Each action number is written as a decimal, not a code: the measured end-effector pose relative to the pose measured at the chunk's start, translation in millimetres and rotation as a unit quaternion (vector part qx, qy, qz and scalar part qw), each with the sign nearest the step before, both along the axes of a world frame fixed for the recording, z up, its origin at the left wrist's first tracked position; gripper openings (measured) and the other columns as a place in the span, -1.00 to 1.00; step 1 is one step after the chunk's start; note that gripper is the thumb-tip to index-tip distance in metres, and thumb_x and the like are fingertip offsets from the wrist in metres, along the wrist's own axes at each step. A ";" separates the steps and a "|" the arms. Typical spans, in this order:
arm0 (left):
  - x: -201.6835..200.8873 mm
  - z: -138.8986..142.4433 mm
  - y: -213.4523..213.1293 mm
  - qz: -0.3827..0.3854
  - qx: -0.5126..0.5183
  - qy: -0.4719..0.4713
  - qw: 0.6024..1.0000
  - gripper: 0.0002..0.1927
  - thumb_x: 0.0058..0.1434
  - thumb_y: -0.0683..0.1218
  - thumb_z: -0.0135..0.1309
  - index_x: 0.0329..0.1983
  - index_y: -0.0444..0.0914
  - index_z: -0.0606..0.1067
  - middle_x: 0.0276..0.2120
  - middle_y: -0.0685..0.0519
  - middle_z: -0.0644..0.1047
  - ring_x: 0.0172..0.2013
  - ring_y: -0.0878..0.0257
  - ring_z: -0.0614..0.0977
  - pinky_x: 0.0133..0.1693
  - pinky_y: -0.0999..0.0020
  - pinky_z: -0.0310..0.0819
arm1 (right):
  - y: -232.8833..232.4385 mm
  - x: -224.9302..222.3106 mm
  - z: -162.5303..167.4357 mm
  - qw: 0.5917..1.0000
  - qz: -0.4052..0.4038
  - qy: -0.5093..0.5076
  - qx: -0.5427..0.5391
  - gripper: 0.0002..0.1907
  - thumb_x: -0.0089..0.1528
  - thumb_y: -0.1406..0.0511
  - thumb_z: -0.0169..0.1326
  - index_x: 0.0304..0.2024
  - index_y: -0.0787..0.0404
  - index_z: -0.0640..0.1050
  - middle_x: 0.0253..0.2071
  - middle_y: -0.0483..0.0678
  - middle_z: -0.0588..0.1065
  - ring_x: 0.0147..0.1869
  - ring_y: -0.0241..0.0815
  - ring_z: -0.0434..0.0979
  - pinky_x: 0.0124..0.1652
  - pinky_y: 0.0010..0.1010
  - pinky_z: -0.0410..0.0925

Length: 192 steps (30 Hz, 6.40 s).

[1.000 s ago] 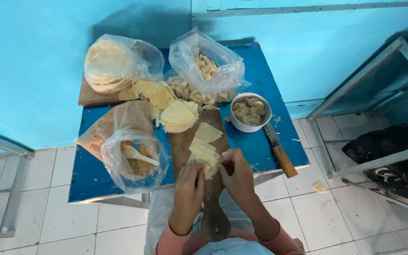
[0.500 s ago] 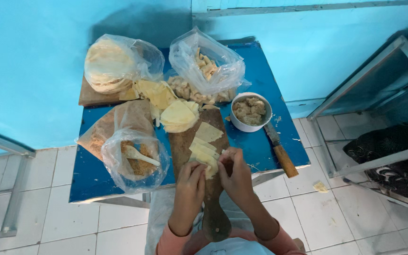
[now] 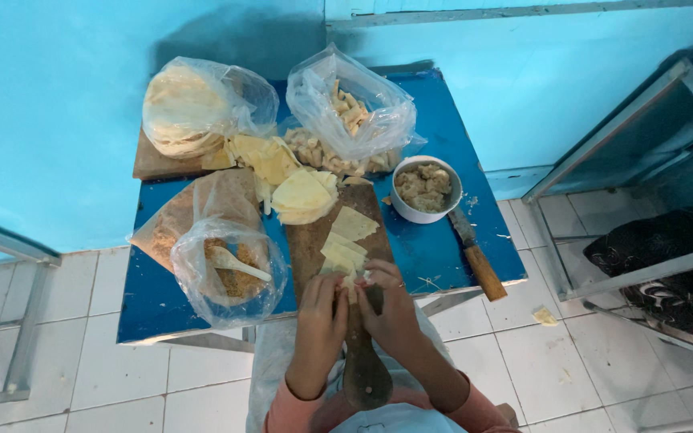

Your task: The person sits at a small blue table and cuts round flat pancakes into wedge pieces with a knife on a wooden board. They then spoon a brown filling from a plastic bag onto the pancake pieces, spreading it and pressing pieces together to make filled snacks.

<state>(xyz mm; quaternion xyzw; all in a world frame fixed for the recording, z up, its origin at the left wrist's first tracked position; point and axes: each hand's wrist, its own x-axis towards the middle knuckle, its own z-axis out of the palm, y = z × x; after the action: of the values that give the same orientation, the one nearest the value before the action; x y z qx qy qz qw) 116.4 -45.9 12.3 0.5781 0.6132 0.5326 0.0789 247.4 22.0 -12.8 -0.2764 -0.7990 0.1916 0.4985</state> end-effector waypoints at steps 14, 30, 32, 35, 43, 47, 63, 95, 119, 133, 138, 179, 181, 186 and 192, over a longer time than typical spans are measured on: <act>-5.0 1.9 -3.1 -0.028 -0.014 -0.003 1.000 -0.82 0.21 -0.32 0.08 -0.12 -0.42 0.54 -0.10 -0.17 0.51 -0.08 -0.10 0.61 -0.05 0.15 0.49 | 12.5 27.5 30.3 0.983 0.112 -0.122 -0.078 -0.53 0.12 0.49 0.24 0.03 0.25 0.38 -0.03 0.16 0.51 0.04 0.21 0.59 -0.07 -0.18 0.46; -17.9 3.4 2.1 -0.067 -0.006 0.020 0.998 -0.85 0.19 -0.31 0.15 -0.16 -0.37 0.54 -0.18 -0.11 0.52 -0.13 -0.06 0.59 -0.11 0.15 0.48 | 43.2 29.7 21.2 0.972 0.203 -0.090 -0.077 -0.54 0.10 0.41 0.33 -0.01 0.24 0.44 -0.09 0.05 0.54 -0.05 0.04 0.65 -0.13 -0.30 0.49; -16.7 2.0 2.8 -0.053 -0.003 0.020 0.998 -0.86 0.18 -0.30 0.15 -0.18 -0.35 0.54 -0.21 -0.12 0.53 -0.16 -0.07 0.60 -0.15 0.14 0.48 | 45.1 28.3 18.5 0.975 0.192 -0.098 -0.059 -0.62 0.14 0.44 0.33 -0.06 0.17 0.47 -0.06 0.03 0.55 -0.02 0.00 0.66 -0.11 -0.32 0.49; -15.9 2.3 4.3 -0.040 -0.013 0.012 0.999 -0.84 0.19 -0.31 0.12 -0.16 -0.36 0.55 -0.24 -0.14 0.53 -0.20 -0.09 0.60 -0.19 0.13 0.47 | 49.8 23.1 15.0 0.971 0.194 -0.087 -0.108 -0.63 0.18 0.46 0.30 -0.04 0.18 0.46 -0.01 0.04 0.55 -0.06 -0.11 0.69 -0.13 -0.39 0.53; -13.4 2.7 7.8 -0.015 -0.050 -0.021 0.998 -0.91 0.18 -0.31 0.13 -0.23 -0.38 0.54 -0.27 -0.14 0.52 -0.28 -0.06 0.61 -0.28 0.15 0.48 | 47.6 16.8 17.7 0.972 0.169 -0.114 -0.115 -0.55 0.15 0.50 0.23 0.06 0.22 0.42 -0.09 0.02 0.56 -0.01 -0.08 0.67 -0.08 -0.34 0.52; -13.7 2.4 7.7 -0.017 -0.019 0.003 1.000 -0.90 0.18 -0.31 0.13 -0.23 -0.38 0.56 -0.23 -0.15 0.50 -0.23 -0.09 0.60 -0.22 0.13 0.48 | 47.0 18.5 23.6 0.972 0.180 -0.142 -0.050 -0.61 0.20 0.45 0.24 0.04 0.19 0.43 -0.06 0.03 0.58 0.03 0.05 0.65 -0.04 -0.25 0.48; -27.4 9.9 13.3 -0.051 -0.043 0.022 0.997 -0.87 0.16 -0.29 0.12 -0.21 -0.35 0.56 -0.24 -0.15 0.53 -0.19 -0.11 0.58 -0.17 0.10 0.45 | 66.1 5.8 46.1 0.940 0.246 -0.150 -0.181 -0.57 0.23 0.42 0.18 0.15 0.21 0.44 -0.24 -0.03 0.61 -0.13 -0.09 0.71 -0.17 -0.30 0.54; -20.3 11.3 23.2 0.073 -0.022 0.072 0.994 -0.84 0.25 -0.27 0.08 -0.09 -0.36 0.52 -0.21 -0.16 0.50 -0.14 -0.13 0.52 -0.12 0.05 0.40 | 40.1 -5.5 45.3 0.961 0.032 -0.211 0.177 -0.61 0.23 0.40 0.19 0.14 0.19 0.56 -0.21 -0.03 0.55 0.04 -0.07 0.55 0.08 -0.04 0.26; -10.2 28.6 10.6 0.029 0.032 -0.091 0.995 -0.50 0.14 -0.17 0.29 0.14 -0.32 0.43 -0.22 -0.02 0.49 -0.34 0.17 0.49 -0.27 0.33 0.42 | 55.3 10.2 29.4 0.797 0.352 0.136 -0.472 -0.36 0.31 0.50 0.11 0.42 0.28 0.26 0.01 -0.05 0.52 0.00 -0.26 0.56 -0.04 -0.40 0.42; -23.6 25.8 -13.9 0.086 0.027 -0.095 0.991 -0.57 0.20 -0.21 0.23 0.13 -0.30 0.45 -0.21 0.02 0.52 -0.40 0.25 0.46 -0.34 0.37 0.39 | 114.1 13.8 75.7 0.885 0.257 -0.007 -0.387 -0.29 0.18 0.51 0.23 0.37 0.19 0.35 -0.20 -0.11 0.52 -0.16 -0.39 0.52 -0.23 -0.54 0.41; -28.9 27.4 -27.3 0.103 0.054 -0.097 0.989 -0.59 0.19 -0.24 0.22 0.12 -0.30 0.47 -0.21 0.01 0.53 -0.40 0.26 0.46 -0.34 0.36 0.40 | 177.0 -23.6 105.9 0.976 0.108 0.084 -0.171 -0.29 0.20 0.55 0.19 0.38 0.18 0.31 0.02 -0.01 0.53 -0.13 -0.32 0.60 -0.19 -0.53 0.46; -64.9 16.5 -74.0 0.282 0.147 -0.102 0.942 -0.79 0.30 -0.33 0.15 -0.01 -0.34 0.52 -0.23 0.04 0.50 -0.43 0.40 0.38 -0.36 0.50 0.29 | 43.2 -108.3 36.4 0.948 0.291 -0.089 -0.097 -0.67 0.24 0.53 0.10 0.04 0.27 0.41 -0.22 0.13 0.62 -0.08 0.05 0.72 -0.19 -0.29 0.53; -64.8 16.7 -72.7 0.283 0.148 -0.098 0.943 -0.80 0.30 -0.33 0.15 -0.02 -0.34 0.52 -0.23 0.04 0.51 -0.43 0.40 0.39 -0.36 0.50 0.30 | 48.2 -108.5 33.3 0.930 0.290 -0.105 -0.200 -0.63 0.20 0.55 0.10 0.05 0.29 0.41 -0.28 0.11 0.65 -0.17 -0.09 0.75 -0.25 -0.38 0.53; -65.1 17.1 -70.9 0.286 0.142 -0.083 0.944 -0.81 0.31 -0.33 0.16 -0.03 -0.34 0.52 -0.23 0.02 0.52 -0.41 0.38 0.42 -0.36 0.49 0.32 | 58.6 -106.5 27.8 0.927 0.267 -0.031 -0.261 -0.69 0.22 0.55 0.14 -0.01 0.31 0.42 -0.34 0.08 0.63 -0.25 -0.27 0.68 -0.30 -0.45 0.51; -61.1 19.7 -68.5 0.266 0.143 -0.069 0.951 -0.80 0.27 -0.34 0.13 -0.05 -0.35 0.51 -0.23 0.01 0.52 -0.40 0.36 0.44 -0.34 0.47 0.35 | 72.8 -93.4 24.5 0.920 0.252 0.000 -0.300 -0.70 0.23 0.54 0.15 -0.04 0.30 0.37 -0.34 0.04 0.63 -0.31 -0.31 0.66 -0.33 -0.50 0.49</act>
<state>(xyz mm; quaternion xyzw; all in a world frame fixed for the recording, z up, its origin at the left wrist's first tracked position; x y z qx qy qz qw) 55.4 -114.4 32.0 0.3609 0.6552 0.6551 -0.1065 154.0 94.9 11.7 -0.2028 -0.7474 0.5412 0.3276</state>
